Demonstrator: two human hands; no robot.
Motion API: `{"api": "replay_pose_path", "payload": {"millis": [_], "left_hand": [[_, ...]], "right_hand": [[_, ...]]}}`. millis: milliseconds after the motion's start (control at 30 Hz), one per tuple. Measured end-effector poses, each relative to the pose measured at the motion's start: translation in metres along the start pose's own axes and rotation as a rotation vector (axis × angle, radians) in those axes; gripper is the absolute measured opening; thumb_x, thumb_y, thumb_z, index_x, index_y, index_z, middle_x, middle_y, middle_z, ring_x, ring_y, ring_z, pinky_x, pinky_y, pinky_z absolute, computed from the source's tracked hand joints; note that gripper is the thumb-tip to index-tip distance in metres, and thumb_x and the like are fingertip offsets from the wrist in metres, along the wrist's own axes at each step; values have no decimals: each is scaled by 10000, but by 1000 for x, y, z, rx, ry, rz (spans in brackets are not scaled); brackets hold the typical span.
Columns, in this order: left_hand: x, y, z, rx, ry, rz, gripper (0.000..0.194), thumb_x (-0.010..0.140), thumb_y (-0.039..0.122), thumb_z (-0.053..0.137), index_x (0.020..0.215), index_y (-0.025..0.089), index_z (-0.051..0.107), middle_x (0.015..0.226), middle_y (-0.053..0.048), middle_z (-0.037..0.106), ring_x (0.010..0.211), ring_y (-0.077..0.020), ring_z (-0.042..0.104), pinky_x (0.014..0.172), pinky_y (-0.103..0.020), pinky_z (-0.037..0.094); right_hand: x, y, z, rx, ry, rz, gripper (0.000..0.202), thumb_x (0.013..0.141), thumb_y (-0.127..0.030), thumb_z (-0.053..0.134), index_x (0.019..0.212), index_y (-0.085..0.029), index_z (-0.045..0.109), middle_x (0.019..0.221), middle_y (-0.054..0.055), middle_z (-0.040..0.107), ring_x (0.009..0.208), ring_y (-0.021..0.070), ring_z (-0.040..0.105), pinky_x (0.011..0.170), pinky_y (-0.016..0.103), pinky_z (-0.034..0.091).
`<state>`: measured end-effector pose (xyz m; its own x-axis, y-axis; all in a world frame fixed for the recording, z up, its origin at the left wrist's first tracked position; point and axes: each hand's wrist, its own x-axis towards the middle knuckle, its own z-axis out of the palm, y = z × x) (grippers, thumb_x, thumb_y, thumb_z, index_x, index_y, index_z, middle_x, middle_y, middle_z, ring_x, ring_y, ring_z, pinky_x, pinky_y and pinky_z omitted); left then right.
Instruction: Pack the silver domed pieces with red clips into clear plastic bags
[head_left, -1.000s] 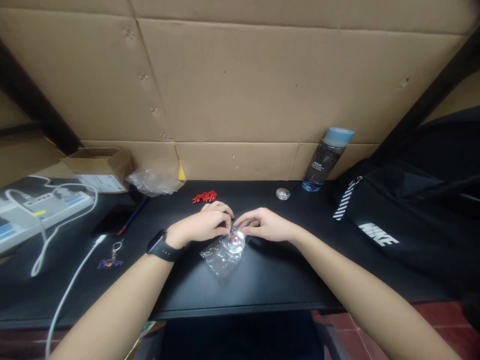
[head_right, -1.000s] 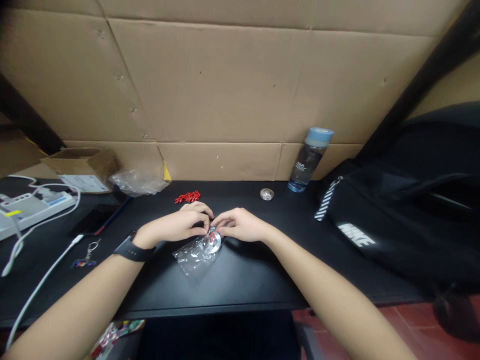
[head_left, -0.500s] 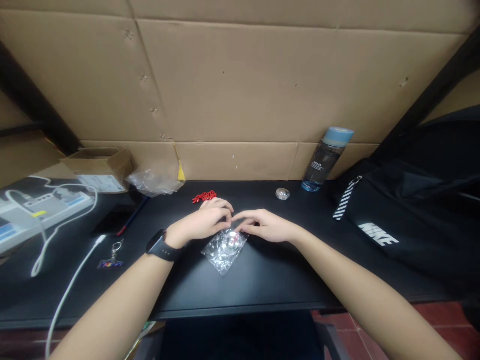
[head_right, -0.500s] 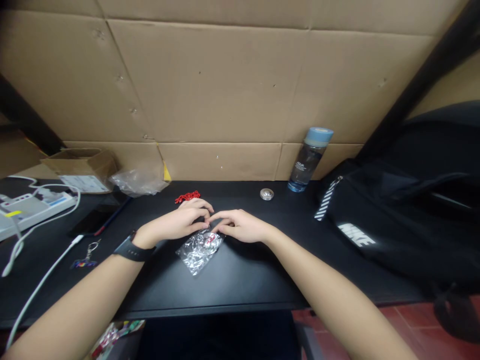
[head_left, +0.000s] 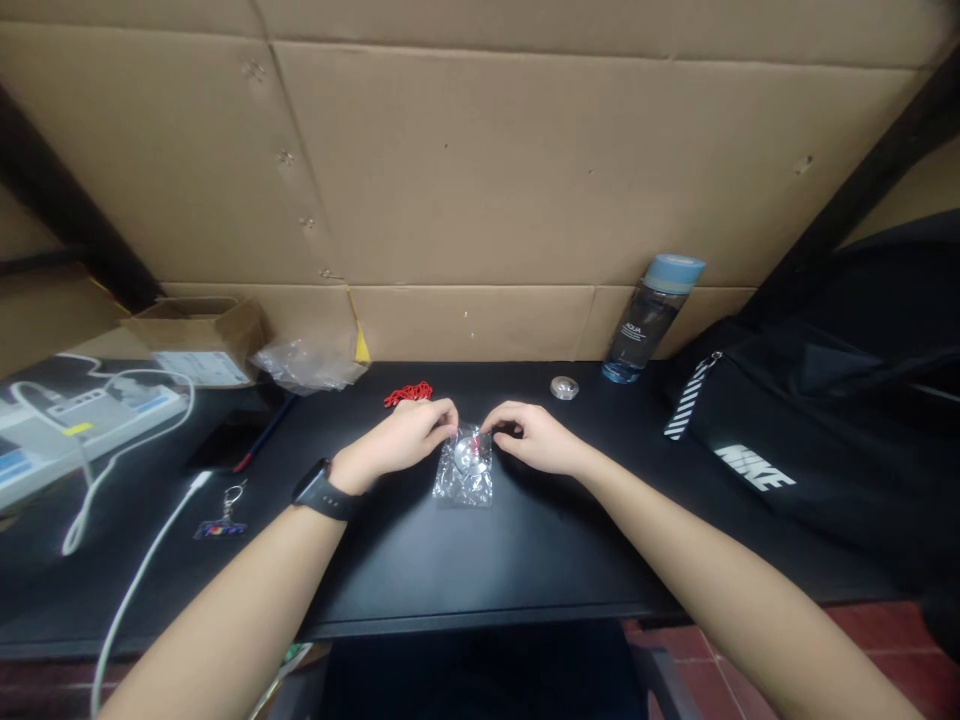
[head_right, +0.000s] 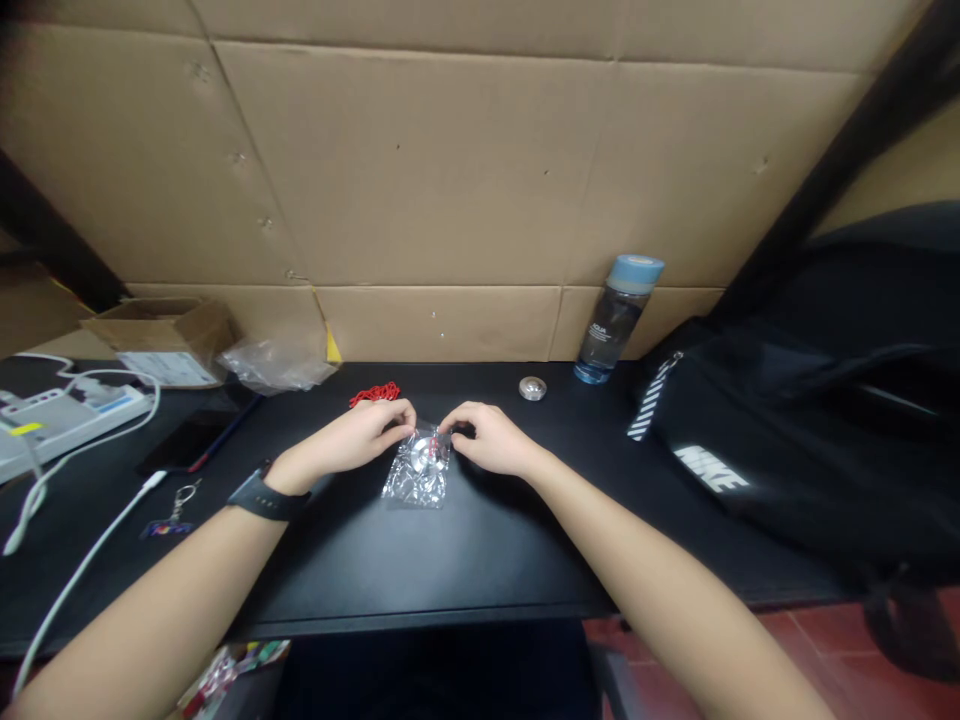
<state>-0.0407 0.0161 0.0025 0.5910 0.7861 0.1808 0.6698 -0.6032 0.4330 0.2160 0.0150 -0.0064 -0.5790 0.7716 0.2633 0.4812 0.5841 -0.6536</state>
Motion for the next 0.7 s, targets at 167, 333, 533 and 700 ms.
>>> {"api": "replay_pose_path", "payload": {"millis": [167, 333, 533, 700], "left_hand": [[2, 0, -2, -76, 54, -12, 132, 964, 296, 605, 910, 215, 694, 925, -18, 752, 881, -190, 704, 815, -287, 502], [3, 1, -3, -109, 74, -32, 131, 942, 308, 637, 900, 221, 725, 926, -5, 769, 900, -189, 718, 843, -282, 512], [3, -3, 3, -235, -48, -64, 196, 969, 377, 598, 987, 228, 724, 948, -3, 778, 893, -186, 728, 809, -274, 526], [4, -10, 7, -302, -69, -84, 205, 924, 378, 664, 999, 209, 751, 973, -34, 789, 918, -204, 737, 834, -294, 543]], "right_hand": [[0, 1, 6, -106, 10, 97, 271, 840, -109, 671, 1053, -249, 764, 1168, 77, 684, 1145, 255, 588, 1045, 461, 427], [-2, -1, 7, -157, -53, 200, 220, 885, -222, 696, 1073, -310, 768, 1280, 86, 609, 1238, 311, 504, 1055, 550, 377], [0, 2, 8, -155, -36, 135, 137, 878, -195, 698, 968, -268, 772, 1120, 54, 664, 1098, 246, 581, 1017, 462, 393], [2, 3, 5, -117, -39, 123, 117, 892, -166, 650, 932, -223, 744, 970, 37, 722, 961, 202, 636, 909, 368, 440]]}}
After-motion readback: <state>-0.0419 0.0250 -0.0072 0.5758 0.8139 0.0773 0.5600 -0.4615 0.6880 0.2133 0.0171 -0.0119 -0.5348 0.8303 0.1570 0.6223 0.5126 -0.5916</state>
